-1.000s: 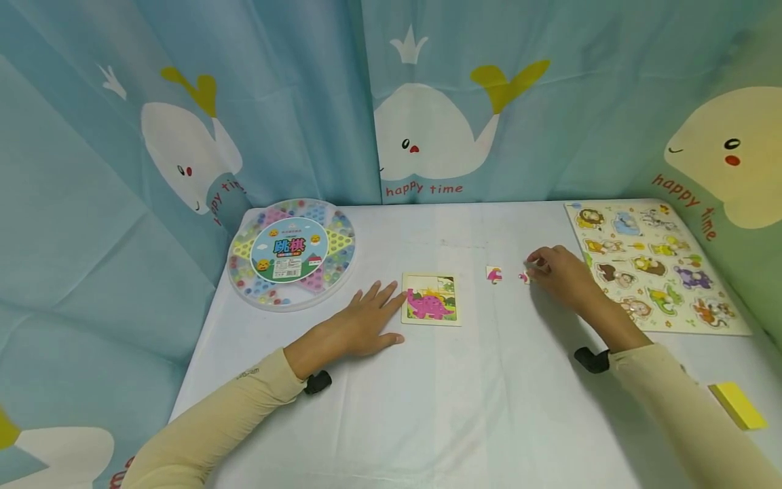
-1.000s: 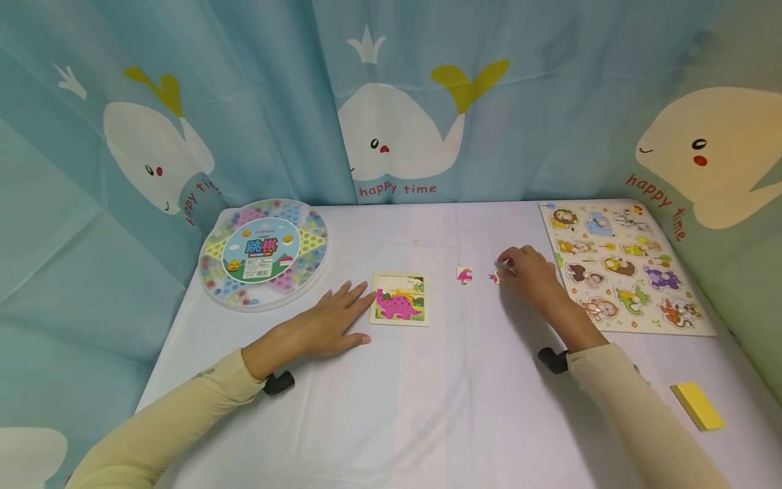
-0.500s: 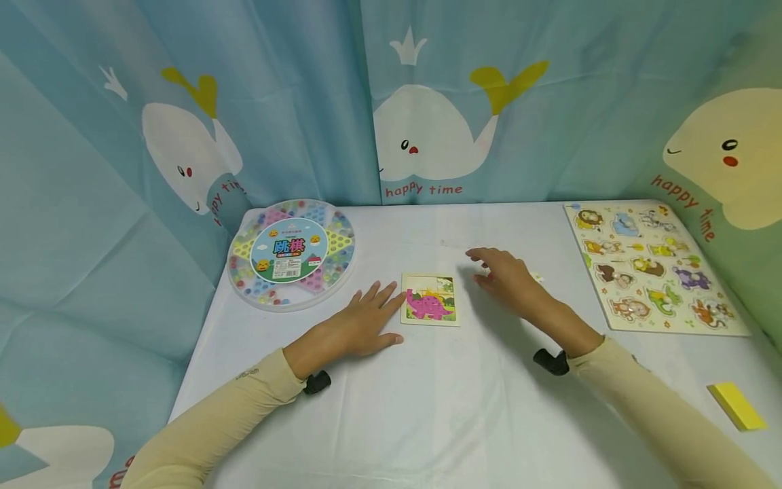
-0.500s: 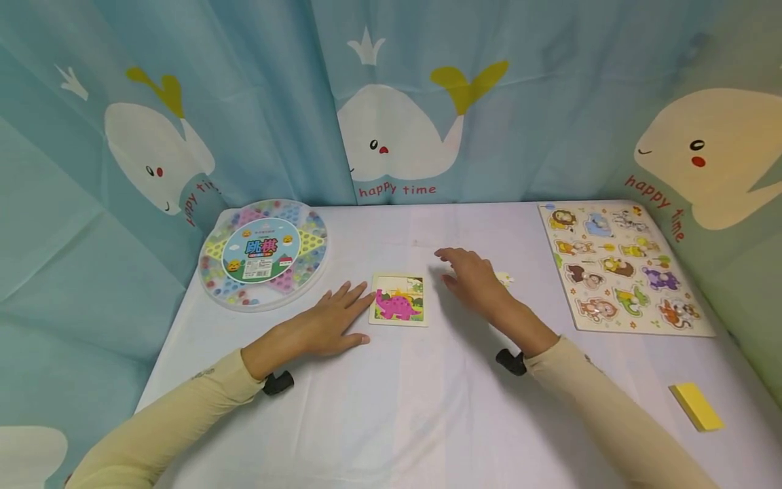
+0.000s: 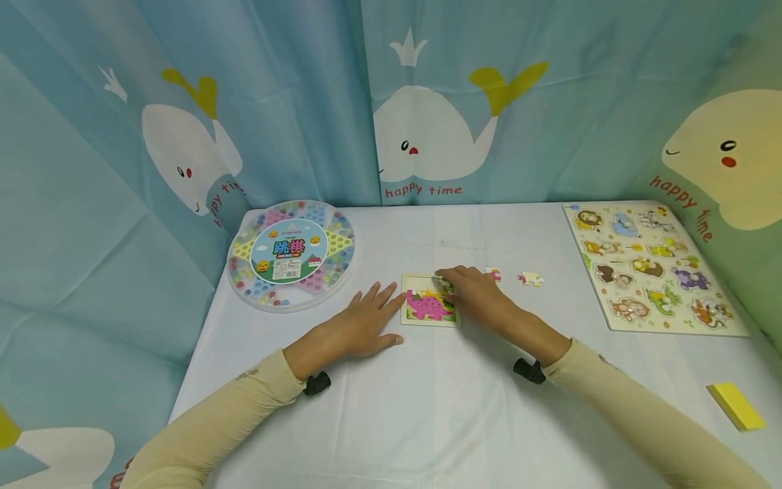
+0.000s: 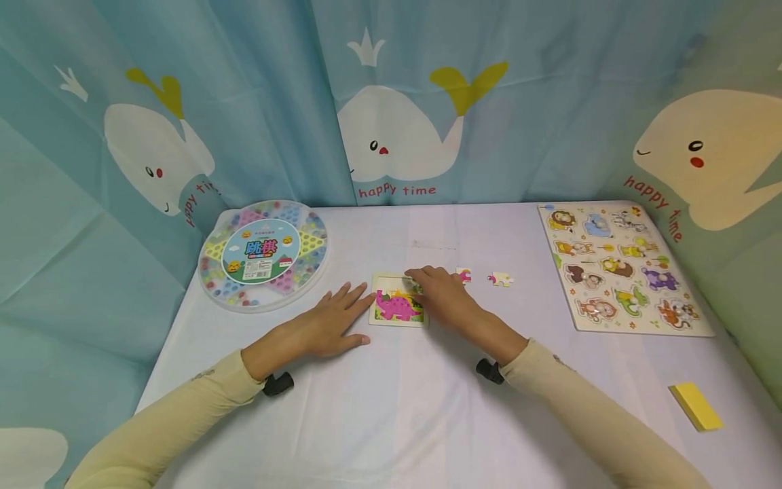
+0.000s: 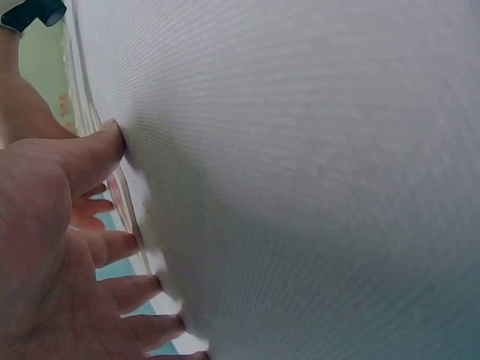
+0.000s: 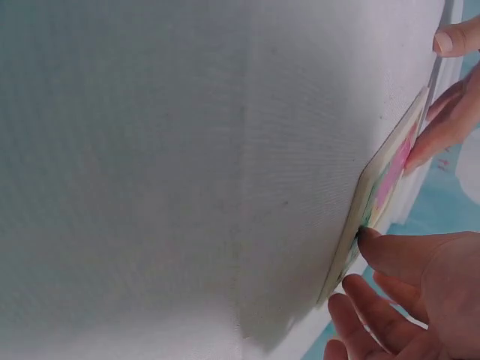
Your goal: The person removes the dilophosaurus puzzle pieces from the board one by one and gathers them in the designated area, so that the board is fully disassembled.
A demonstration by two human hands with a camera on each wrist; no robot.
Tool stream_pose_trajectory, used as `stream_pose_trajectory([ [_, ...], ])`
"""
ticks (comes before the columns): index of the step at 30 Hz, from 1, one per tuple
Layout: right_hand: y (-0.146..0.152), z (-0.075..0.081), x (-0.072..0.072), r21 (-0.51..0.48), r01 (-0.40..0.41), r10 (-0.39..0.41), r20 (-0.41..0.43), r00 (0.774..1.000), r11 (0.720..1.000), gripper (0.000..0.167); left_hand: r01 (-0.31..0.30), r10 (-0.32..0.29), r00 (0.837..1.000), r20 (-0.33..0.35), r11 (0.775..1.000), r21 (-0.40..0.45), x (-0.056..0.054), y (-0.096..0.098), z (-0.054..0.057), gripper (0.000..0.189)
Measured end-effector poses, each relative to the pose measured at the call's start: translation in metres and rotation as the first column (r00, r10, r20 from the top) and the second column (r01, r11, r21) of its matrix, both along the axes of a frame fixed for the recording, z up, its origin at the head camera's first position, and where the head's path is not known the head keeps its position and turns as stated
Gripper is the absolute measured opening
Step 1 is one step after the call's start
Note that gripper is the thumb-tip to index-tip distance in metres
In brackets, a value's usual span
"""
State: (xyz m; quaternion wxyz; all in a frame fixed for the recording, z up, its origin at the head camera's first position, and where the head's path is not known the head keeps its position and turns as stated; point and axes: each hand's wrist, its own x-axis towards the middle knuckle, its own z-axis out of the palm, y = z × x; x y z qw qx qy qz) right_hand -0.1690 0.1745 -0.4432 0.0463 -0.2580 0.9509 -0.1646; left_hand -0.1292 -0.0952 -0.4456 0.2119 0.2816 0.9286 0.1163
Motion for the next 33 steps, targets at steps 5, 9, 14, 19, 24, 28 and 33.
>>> stream_pose_trajectory([
  [5,0.000,0.003,0.005,0.032,-0.002,0.003,-0.015,1.000,0.999,0.055,0.005,-0.005,1.000,-0.007,1.000,-0.002,0.000,-0.001,0.001,0.085],
  [9,-0.001,0.005,0.007,0.044,-0.006,0.008,-0.032,0.999,0.999,0.056,0.002,-0.002,1.000,-0.004,1.000,0.007,0.002,-0.001,0.002,0.085],
  [14,-0.004,0.007,0.003,0.041,0.001,0.000,-0.007,1.000,0.999,0.055,-0.003,0.003,1.000,-0.002,1.000,0.015,0.002,-0.001,0.003,0.085],
  [19,-0.007,0.010,-0.005,0.053,0.013,-0.017,0.072,0.997,0.999,0.051,-0.001,0.001,1.000,-0.002,1.000,0.003,0.001,0.000,0.002,0.084],
  [24,-0.006,0.012,-0.010,0.048,-0.003,-0.004,0.136,0.991,0.999,0.045,0.001,-0.001,1.000,-0.004,1.000,-0.008,0.001,0.001,0.001,0.084],
  [28,-0.004,0.013,-0.010,0.035,-0.024,0.019,0.147,0.989,0.999,0.042,0.002,-0.002,1.000,-0.008,1.000,-0.015,0.000,0.001,0.000,0.084],
  [33,-0.004,0.014,-0.010,0.020,-0.039,0.036,0.137,0.990,0.999,0.040,0.003,-0.003,1.000,-0.004,1.000,-0.018,0.000,0.001,0.000,0.085],
])
